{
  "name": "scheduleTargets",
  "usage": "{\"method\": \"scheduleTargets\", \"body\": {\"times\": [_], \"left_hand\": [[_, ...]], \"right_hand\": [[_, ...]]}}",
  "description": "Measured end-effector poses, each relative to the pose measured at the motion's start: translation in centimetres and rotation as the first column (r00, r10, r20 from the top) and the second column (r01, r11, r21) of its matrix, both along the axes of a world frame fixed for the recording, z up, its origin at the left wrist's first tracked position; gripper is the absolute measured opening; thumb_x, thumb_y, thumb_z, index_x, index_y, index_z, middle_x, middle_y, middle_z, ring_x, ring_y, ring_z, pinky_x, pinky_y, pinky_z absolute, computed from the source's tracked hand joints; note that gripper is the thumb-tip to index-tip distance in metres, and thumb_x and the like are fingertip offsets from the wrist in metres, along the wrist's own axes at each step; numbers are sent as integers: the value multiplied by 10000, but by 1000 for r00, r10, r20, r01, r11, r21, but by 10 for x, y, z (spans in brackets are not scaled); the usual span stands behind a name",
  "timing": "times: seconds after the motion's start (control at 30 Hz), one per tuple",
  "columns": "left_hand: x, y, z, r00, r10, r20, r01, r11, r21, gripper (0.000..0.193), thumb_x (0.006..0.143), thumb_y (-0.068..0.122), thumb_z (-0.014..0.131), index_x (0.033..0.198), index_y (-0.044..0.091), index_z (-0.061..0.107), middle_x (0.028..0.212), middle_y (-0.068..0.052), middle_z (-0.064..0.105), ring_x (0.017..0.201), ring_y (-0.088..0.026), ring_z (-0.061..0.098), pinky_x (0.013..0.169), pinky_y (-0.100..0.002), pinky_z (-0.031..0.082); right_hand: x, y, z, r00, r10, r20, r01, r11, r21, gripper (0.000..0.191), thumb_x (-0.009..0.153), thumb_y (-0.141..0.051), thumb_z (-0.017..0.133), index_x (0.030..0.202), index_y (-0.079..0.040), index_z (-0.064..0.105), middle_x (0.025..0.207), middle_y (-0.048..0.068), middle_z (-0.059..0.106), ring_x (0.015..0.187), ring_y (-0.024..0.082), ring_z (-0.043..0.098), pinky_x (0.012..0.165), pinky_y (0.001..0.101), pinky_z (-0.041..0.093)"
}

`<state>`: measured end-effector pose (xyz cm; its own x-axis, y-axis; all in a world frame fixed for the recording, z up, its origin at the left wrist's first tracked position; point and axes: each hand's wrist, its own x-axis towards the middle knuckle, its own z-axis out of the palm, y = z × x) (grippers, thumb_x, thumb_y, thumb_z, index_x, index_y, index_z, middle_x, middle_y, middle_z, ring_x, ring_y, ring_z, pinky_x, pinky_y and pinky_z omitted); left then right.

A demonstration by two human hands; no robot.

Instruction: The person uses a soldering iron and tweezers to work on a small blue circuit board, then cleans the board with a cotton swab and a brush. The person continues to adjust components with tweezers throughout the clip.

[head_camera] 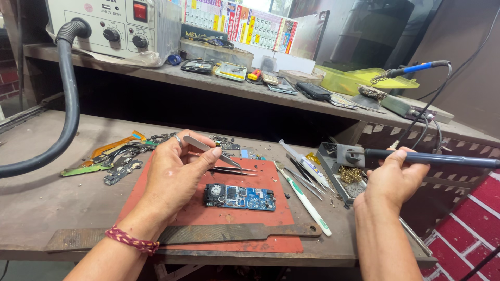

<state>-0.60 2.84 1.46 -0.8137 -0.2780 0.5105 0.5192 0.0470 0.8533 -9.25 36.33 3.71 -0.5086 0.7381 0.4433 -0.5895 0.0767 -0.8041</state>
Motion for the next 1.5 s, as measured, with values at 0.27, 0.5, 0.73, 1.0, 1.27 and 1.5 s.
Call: {"method": "scheduleTargets", "body": {"times": [0.27, 0.5, 0.73, 1.0, 1.27, 1.5], "left_hand": [[0, -3, -3, 1000, 7, 0, -7, 1000, -16, 122, 847, 117, 790, 935, 55, 734, 803, -17, 721, 707, -63, 619, 650, -234, 519], [2, -7, -5, 1000, 7, -25, -8, 1000, -20, 118, 839, 122, 792, 921, 61, 733, 808, -14, 740, 723, -52, 655, 653, -224, 529], [0, -5, -6, 1000, 17, 1, -17, 999, -45, 123, 838, 133, 800, 922, 68, 739, 800, -10, 736, 685, -53, 604, 619, -225, 496], [-1, -7, -9, 1000, 17, 7, -16, 998, -67, 125, 846, 148, 802, 923, 75, 736, 783, -7, 723, 656, -51, 550, 595, -223, 468], [1, -8, -10, 1000, -20, 22, 21, 999, -33, 129, 837, 150, 791, 923, 79, 727, 805, -2, 741, 673, -48, 597, 580, -225, 487], [1, -9, -10, 1000, -9, 6, 9, 999, -45, 140, 835, 154, 801, 930, 76, 733, 807, -8, 735, 687, -53, 612, 600, -222, 496]], "right_hand": [[-3, 14, -12, 998, -36, -57, 39, 998, 40, 259, 1065, -61, 505, 1284, -180, 434, 1046, 0, 523, 837, 69, 536, 665, 249, 464], [-14, 22, -31, 999, 12, -51, -4, 986, 166, 317, 1037, 40, 507, 1288, -144, 447, 1139, 11, 544, 999, 95, 588, 866, 274, 520], [-16, 19, -32, 998, 43, 41, -49, 982, 183, 259, 1006, 34, 586, 1204, -130, 551, 1103, 17, 578, 992, 87, 579, 873, 251, 483], [-14, 15, -35, 997, -16, 80, 1, 984, 178, 229, 984, 20, 630, 1156, -125, 582, 1057, -7, 568, 939, 84, 555, 830, 250, 469], [-8, 7, -35, 986, -32, 163, 1, 983, 184, 209, 974, -10, 658, 1133, -134, 603, 1090, -7, 575, 982, 102, 561, 847, 274, 471], [-11, 5, -39, 993, -46, 106, 25, 980, 196, 215, 983, -12, 636, 1141, -141, 569, 1140, 11, 540, 1021, 111, 549, 887, 285, 469]]}}
